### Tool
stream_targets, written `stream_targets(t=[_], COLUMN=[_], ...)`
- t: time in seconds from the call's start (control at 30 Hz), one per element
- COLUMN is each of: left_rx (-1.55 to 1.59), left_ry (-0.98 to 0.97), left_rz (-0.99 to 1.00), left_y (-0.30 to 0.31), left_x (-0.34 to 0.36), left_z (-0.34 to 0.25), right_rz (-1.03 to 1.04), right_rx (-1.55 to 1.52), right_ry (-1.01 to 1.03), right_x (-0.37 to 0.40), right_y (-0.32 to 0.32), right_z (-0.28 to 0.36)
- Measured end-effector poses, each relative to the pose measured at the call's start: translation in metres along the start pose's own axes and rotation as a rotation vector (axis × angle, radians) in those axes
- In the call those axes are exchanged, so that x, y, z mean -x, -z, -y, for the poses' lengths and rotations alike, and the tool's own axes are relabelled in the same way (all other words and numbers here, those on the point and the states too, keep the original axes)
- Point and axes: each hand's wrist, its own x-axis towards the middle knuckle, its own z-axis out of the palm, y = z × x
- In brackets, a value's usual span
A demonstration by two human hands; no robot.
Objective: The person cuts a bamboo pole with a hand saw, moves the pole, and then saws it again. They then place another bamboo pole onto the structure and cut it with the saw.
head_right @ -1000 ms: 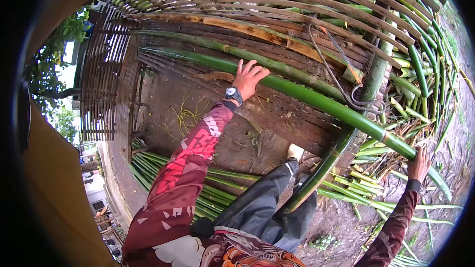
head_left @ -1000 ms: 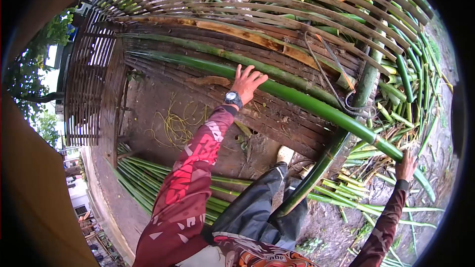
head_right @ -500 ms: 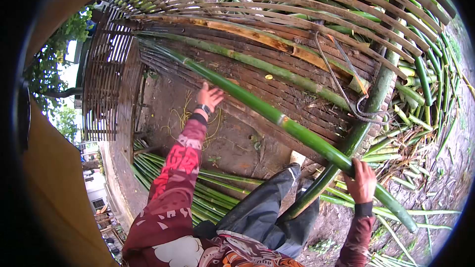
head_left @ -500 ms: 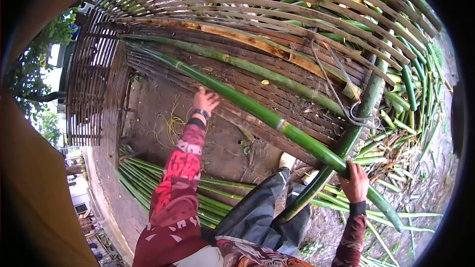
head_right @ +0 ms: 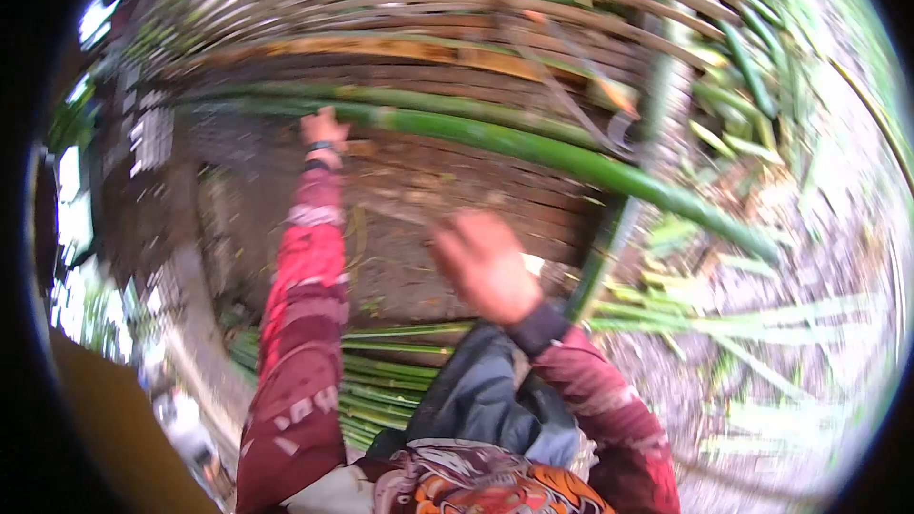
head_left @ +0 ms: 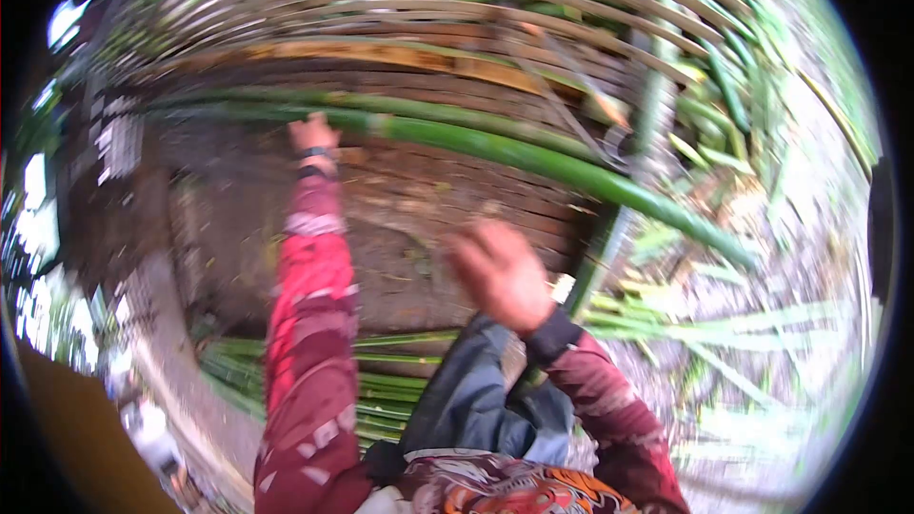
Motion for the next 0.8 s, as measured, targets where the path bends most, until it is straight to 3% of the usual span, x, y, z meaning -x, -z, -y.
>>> stream_targets(t=[0.1,0.17,0.23,0.3,0.4,0.6,0.67,0.7,0.73,0.8], left_rx=[0.916,0.842,0.830,0.649,0.356,0.258,0.098,0.084,0.086,-0.018], left_ry=[0.231,0.049,-0.311,-0.630,-0.915,-0.987,-0.957,-1.030,-1.032,-1.051], left_rz=[-0.316,-0.390,-0.353,-0.416,-0.284,-0.195,0.172,0.096,0.099,0.283], left_y=[-0.050,-0.034,-0.013,0.008,0.018,0.049,0.062,0.058,0.058,0.057], left_x=[0.005,0.058,0.121,0.179,0.225,0.211,0.190,0.181,0.173,0.160], left_z=[-0.026,-0.052,-0.084,-0.122,-0.173,-0.239,-0.253,-0.256,-0.263,-0.273], right_rz=[-0.114,-0.187,-0.249,-0.145,0.058,0.227,0.137,-0.021,-0.019,-0.208], right_rx=[0.104,0.246,0.488,0.612,0.716,0.598,0.519,0.393,0.394,0.584], right_ry=[-0.059,-0.173,-0.234,-0.266,-0.413,-0.490,-0.401,-0.355,-0.359,-0.164], right_x=[0.006,0.014,0.020,0.026,0.015,-0.013,-0.015,-0.015,-0.017,-0.023], right_y=[0.048,0.084,0.112,0.123,0.131,0.147,0.154,0.157,0.160,0.167], right_z=[-0.018,-0.072,-0.134,-0.182,-0.206,-0.215,-0.211,-0.211,-0.207,-0.182])
